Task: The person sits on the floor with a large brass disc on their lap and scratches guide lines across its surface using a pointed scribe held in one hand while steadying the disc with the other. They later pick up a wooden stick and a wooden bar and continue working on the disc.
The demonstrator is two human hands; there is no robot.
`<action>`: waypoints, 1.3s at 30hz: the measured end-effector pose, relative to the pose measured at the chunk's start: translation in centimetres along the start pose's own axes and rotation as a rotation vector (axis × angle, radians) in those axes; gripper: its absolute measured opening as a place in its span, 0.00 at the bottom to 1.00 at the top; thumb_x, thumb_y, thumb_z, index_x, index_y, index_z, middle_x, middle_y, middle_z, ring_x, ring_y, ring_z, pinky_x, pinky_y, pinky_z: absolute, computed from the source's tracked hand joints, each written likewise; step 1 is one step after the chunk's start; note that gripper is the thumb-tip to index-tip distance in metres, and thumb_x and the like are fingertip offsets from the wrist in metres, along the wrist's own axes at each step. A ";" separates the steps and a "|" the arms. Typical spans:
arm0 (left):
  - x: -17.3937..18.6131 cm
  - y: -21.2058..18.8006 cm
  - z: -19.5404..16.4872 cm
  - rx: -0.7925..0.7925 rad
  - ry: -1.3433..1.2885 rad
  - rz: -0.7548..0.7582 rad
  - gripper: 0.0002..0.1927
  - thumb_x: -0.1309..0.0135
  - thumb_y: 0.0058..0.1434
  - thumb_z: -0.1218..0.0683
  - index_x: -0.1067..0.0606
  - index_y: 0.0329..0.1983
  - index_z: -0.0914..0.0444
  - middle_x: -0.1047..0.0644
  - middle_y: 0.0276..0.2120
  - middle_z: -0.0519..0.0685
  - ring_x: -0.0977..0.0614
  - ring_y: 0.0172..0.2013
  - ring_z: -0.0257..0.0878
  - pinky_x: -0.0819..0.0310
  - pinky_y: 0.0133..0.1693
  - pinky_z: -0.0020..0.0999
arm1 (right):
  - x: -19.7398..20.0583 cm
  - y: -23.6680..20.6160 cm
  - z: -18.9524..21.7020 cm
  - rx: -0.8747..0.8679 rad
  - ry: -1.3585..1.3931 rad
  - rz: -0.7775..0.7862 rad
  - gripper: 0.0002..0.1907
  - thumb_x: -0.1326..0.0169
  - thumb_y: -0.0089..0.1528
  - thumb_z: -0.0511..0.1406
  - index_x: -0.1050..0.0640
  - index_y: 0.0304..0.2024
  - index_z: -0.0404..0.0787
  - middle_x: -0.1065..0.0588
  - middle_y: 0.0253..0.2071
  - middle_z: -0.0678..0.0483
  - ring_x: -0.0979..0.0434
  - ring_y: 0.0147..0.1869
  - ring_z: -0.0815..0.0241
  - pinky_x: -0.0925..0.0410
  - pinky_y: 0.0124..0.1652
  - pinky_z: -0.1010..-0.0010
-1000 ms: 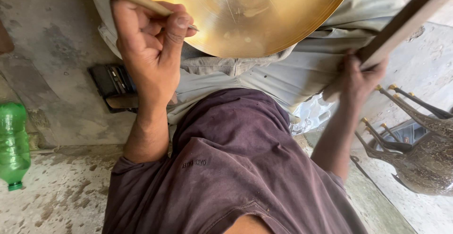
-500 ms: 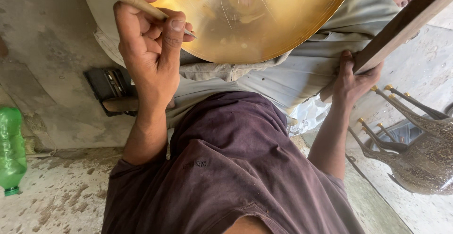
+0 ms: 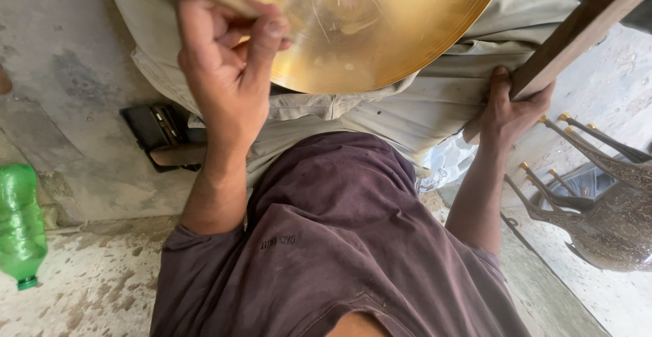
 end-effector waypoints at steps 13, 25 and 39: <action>-6.8 3.5 4.1 -0.201 0.176 -0.010 0.10 0.43 0.79 0.53 0.28 0.50 0.64 0.20 0.34 0.45 0.19 0.28 0.33 0.25 0.31 0.28 | 1.9 1.3 -0.6 -0.046 0.315 0.173 0.36 0.36 0.69 0.26 0.40 0.74 0.31 0.27 0.47 0.45 0.23 0.39 0.59 0.21 0.42 0.67; -7.0 4.0 4.5 -0.238 0.302 0.070 0.10 0.44 0.80 0.52 0.26 0.46 0.63 0.26 0.27 0.45 0.25 0.26 0.38 0.32 0.29 0.33 | 0.5 8.5 9.1 0.972 -0.867 -0.006 0.07 0.46 0.77 0.36 0.27 0.46 0.41 0.34 0.30 0.53 0.47 0.24 0.67 0.47 0.27 0.76; -7.7 4.4 4.9 -0.273 0.456 0.092 0.11 0.41 0.78 0.51 0.26 0.44 0.62 0.25 0.29 0.46 0.24 0.28 0.42 0.31 0.34 0.40 | 4.2 9.9 8.8 0.971 -0.833 0.539 0.05 0.48 0.77 0.35 0.28 0.46 0.40 0.34 0.30 0.54 0.47 0.24 0.68 0.47 0.26 0.77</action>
Point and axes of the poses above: each hand's wrist, its own y-axis towards the middle knuckle, its own x-axis out of the back of the hand, z = x × y, the point moved 4 cm from there along y, towards the middle knuckle
